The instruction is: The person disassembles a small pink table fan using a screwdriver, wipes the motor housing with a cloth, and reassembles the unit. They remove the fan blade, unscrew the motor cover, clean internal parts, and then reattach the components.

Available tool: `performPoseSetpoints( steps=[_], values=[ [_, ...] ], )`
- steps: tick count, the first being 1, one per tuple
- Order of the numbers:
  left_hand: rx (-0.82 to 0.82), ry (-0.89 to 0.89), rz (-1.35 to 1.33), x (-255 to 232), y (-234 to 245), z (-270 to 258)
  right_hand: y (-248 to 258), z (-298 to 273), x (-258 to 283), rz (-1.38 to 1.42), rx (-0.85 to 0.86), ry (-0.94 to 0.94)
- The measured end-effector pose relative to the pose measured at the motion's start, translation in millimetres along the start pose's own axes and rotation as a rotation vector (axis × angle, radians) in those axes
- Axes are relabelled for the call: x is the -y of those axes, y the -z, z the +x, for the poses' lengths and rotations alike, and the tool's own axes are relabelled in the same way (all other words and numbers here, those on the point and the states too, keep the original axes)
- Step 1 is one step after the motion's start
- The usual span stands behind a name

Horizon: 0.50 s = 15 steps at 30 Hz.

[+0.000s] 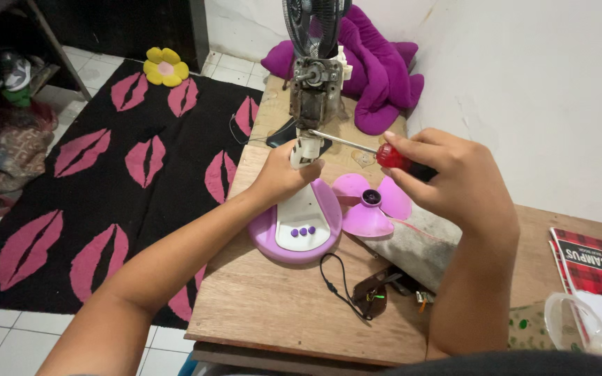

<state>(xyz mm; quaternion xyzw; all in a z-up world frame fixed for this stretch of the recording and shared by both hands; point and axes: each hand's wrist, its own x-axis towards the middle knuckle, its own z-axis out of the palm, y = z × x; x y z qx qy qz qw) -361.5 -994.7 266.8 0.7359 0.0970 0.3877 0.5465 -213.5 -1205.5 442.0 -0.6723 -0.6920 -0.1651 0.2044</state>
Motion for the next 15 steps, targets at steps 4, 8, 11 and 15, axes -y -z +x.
performPoseSetpoints(
  steps=[4, 8, 11, 15],
  values=[
    [0.011, -0.046, 0.007, 0.7, 0.7, -1.3, -0.7, 0.3, 1.8, -0.016, -0.1, 0.026],
    [0.029, -0.1, 0.014, 4.4, 3.6, -2.2, -1.0, -0.9, 0.6, -0.021, 0.01, 0.007],
    [0.032, -0.094, 0.021, 6.1, 4.0, -1.1, -2.6, 2.5, -2.8, 0.022, -0.019, 0.059],
    [0.077, -0.142, 0.002, -1.5, 6.3, -5.3, -1.4, 0.6, -1.2, 0.016, -0.082, 0.022]
  ],
)
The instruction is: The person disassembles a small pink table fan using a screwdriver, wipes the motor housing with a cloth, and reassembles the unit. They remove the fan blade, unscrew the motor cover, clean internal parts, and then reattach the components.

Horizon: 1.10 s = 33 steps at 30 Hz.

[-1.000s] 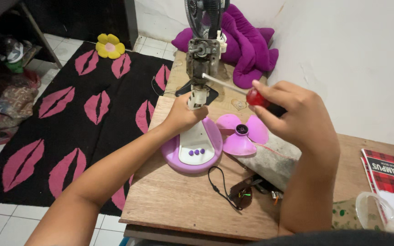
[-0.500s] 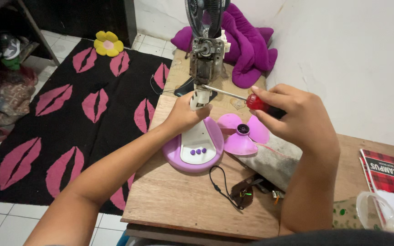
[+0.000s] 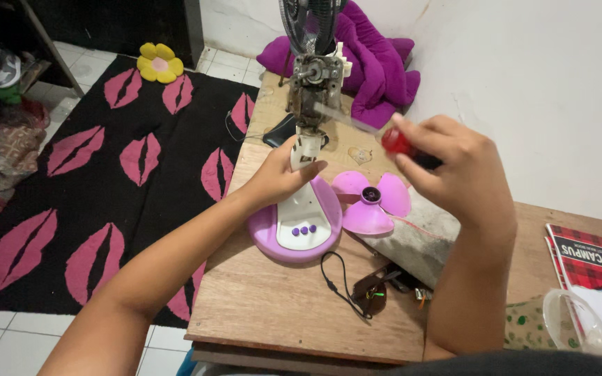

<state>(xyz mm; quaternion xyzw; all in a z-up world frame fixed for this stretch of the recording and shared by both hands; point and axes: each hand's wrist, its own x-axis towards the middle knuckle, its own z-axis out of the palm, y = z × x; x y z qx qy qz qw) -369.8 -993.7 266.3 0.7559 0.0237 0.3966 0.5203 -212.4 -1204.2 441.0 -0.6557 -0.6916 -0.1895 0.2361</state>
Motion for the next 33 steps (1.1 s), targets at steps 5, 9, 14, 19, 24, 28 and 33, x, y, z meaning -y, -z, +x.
performPoseSetpoints(
  steps=[5, 9, 14, 19, 24, 28, 33],
  values=[
    [-0.033, 0.07, 0.102, -23.2, -4.7, -9.9, 3.6, -0.9, 0.6, 0.084, 0.116, -0.006],
    [-0.061, 0.162, 0.218, -40.2, -9.8, -18.6, 5.9, -1.8, -2.1, 0.17, 0.103, 0.063],
    [-0.106, 0.096, 0.274, -44.5, -12.4, -18.8, 9.0, -5.0, 3.1, 0.19, 0.053, 0.033],
    [-0.123, 0.057, 0.309, -40.2, -13.5, -21.4, 8.0, -3.4, 12.5, 0.03, 0.092, -0.013],
    [-0.14, 0.068, 0.327, -39.1, -14.2, -23.0, 10.5, -3.5, 23.5, -0.008, 0.003, 0.06],
    [-0.133, 0.101, 0.359, -39.7, -14.6, -21.1, 12.5, -5.7, 38.7, -0.144, 0.021, 0.016],
    [-0.128, 0.079, 0.324, -38.6, -13.6, -22.1, 19.4, -10.5, 59.8, -0.209, -0.01, -0.005]
  ],
)
